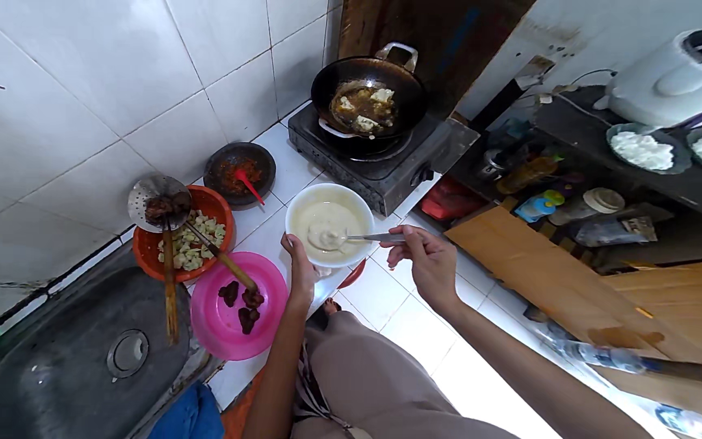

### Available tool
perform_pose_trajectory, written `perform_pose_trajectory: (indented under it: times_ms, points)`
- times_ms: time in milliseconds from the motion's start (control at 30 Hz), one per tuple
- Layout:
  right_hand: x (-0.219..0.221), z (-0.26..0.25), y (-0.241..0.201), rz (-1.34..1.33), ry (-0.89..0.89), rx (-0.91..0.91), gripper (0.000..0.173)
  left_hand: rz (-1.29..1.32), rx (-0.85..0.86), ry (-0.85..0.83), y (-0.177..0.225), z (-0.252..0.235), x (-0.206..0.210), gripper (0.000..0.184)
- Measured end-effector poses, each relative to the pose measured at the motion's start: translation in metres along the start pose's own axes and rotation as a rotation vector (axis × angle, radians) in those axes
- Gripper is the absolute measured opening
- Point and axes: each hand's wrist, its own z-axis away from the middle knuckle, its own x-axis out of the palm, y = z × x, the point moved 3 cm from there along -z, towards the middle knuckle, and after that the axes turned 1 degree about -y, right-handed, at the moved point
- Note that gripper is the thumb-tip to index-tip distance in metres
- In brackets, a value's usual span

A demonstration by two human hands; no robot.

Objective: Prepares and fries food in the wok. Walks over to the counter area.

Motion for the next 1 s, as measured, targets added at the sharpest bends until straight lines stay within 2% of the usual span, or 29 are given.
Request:
perform_pose_trajectory:
  times_ms: [133, 233, 400, 500, 567, 667, 900, 1000]
  points:
    - [-0.003, 0.007, 0.000, 0.109, -0.077, -0.368, 0.029, 0.008, -0.005, 0.005, 0.003, -0.002, 0.000, 0.059]
    - [-0.005, 0.011, -0.002, 0.184, -0.143, -0.561, 0.032, 0.013, 0.005, -0.002, 0.002, -0.004, 0.000, 0.060]
    - [-0.007, 0.011, -0.016, 0.259, -0.181, -0.704, 0.031, 0.004, -0.014, -0.005, 0.001, -0.004, -0.001, 0.060]
    - [-0.012, -0.003, -0.014, 0.396, -0.169, -0.731, 0.029, -0.011, -0.037, -0.015, 0.003, -0.002, -0.003, 0.060]
    - [-0.016, -0.013, -0.010, 0.478, -0.174, -0.703, 0.028, -0.028, -0.049, -0.010, 0.005, 0.000, -0.003, 0.060]
    - [-0.020, -0.016, -0.008, 0.445, -0.164, -0.560, 0.032, -0.039, -0.030, -0.007, 0.007, 0.000, -0.004, 0.060]
    - [-0.005, -0.006, -0.002, 0.072, -0.070, 0.093, 0.028, -0.040, -0.038, -0.010, 0.001, 0.001, -0.002, 0.061]
    - [-0.003, -0.008, 0.000, -0.037, -0.012, 0.226, 0.029, -0.044, -0.036, -0.019, 0.000, 0.002, -0.002, 0.061]
